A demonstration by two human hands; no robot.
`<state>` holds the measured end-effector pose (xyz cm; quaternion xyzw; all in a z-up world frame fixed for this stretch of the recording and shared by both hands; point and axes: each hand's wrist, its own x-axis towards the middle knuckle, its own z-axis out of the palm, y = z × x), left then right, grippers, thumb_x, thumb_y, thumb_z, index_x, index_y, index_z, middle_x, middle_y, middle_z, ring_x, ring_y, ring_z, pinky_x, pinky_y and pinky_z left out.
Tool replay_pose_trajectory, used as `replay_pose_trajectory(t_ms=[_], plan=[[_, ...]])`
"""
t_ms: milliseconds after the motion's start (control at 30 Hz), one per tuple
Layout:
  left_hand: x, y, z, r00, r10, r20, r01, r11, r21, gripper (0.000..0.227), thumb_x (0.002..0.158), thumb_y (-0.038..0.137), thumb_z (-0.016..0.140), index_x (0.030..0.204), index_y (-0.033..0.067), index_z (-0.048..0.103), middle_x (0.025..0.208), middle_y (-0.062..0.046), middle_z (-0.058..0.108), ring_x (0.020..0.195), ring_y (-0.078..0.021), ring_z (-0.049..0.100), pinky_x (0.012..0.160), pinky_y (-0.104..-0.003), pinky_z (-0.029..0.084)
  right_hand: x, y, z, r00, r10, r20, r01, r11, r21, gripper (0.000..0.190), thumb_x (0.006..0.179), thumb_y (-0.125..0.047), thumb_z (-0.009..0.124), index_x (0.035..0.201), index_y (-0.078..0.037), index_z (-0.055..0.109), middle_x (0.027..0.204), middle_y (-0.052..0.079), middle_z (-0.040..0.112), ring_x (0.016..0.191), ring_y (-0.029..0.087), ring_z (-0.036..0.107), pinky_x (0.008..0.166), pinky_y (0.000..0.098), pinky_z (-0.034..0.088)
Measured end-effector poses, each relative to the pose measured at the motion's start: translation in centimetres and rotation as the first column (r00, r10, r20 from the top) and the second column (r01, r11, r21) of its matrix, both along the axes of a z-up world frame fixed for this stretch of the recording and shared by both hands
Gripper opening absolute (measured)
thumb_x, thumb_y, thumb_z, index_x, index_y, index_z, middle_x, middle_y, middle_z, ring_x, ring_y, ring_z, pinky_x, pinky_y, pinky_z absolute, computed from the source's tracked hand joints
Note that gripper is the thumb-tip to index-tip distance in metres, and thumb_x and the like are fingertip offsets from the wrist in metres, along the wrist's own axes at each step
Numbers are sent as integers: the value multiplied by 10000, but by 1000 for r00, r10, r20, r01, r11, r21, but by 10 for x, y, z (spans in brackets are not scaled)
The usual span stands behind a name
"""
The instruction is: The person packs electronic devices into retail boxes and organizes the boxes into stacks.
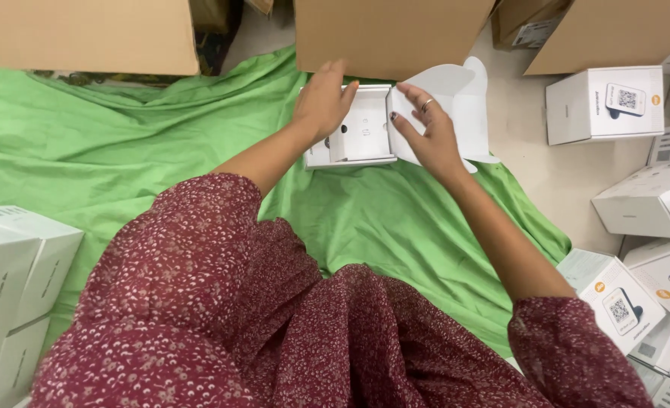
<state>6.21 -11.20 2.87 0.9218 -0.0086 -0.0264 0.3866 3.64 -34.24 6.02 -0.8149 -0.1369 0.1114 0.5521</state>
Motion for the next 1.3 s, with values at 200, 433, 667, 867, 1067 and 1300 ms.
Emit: replay_pose_trajectory(t_ms=[200,433,667,867,1067,1300], plan=[[79,-38,46,955,60,289,-28,993,-112,402,1007,289,622,1336,73,537,1345,-137,607,1192,-366,602,971,-483,493,52,-17,112,926,126,356,-12,952,-305,511,1031,-184,691,1477,-6,518,1517,188,548,1387,306,539,1117,424,443],[153,-65,34,901,87,424,-55,995,-88,506,983,290,667,1410,81,493,1353,-156,576,1215,-373,586,1019,-475,480,152,-27,98,849,323,418,39,750,-660,553,959,-171,695,1431,47,506,1451,256,529,1286,450,518,1060,497,418],[202,-81,3,843,207,496,-141,976,-168,471,959,165,678,1379,44,503,1391,-165,554,1266,-381,557,1060,-468,460,233,-26,5,883,150,444,152,805,-573,386,1032,-311,634,1263,-3,654,1314,229,630,1172,419,614,1000,485,486],[254,-83,-14,810,381,446,-216,900,-378,558,959,95,682,1453,22,434,1463,-223,494,1345,-409,512,1134,-453,434,279,1,14,966,-201,165,257,651,-714,433,933,-471,664,1232,-164,723,1123,171,706,1069,374,654,915,488,504],[297,-75,-11,732,544,410,-517,836,-185,1047,769,221,833,1580,65,189,1601,-281,203,1480,-484,260,1162,-639,289,297,12,9,986,-114,126,169,699,-695,561,812,-298,790,1322,-121,638,1138,92,742,1024,316,694,884,453,537],[329,-78,-16,743,334,580,-500,853,150,1063,695,570,890,1521,249,303,1605,-216,148,1439,-533,233,1121,-712,296,298,11,4,958,-64,279,231,749,-621,530,837,-331,792,1274,-59,667,1171,138,725,987,321,705,838,459,542]])
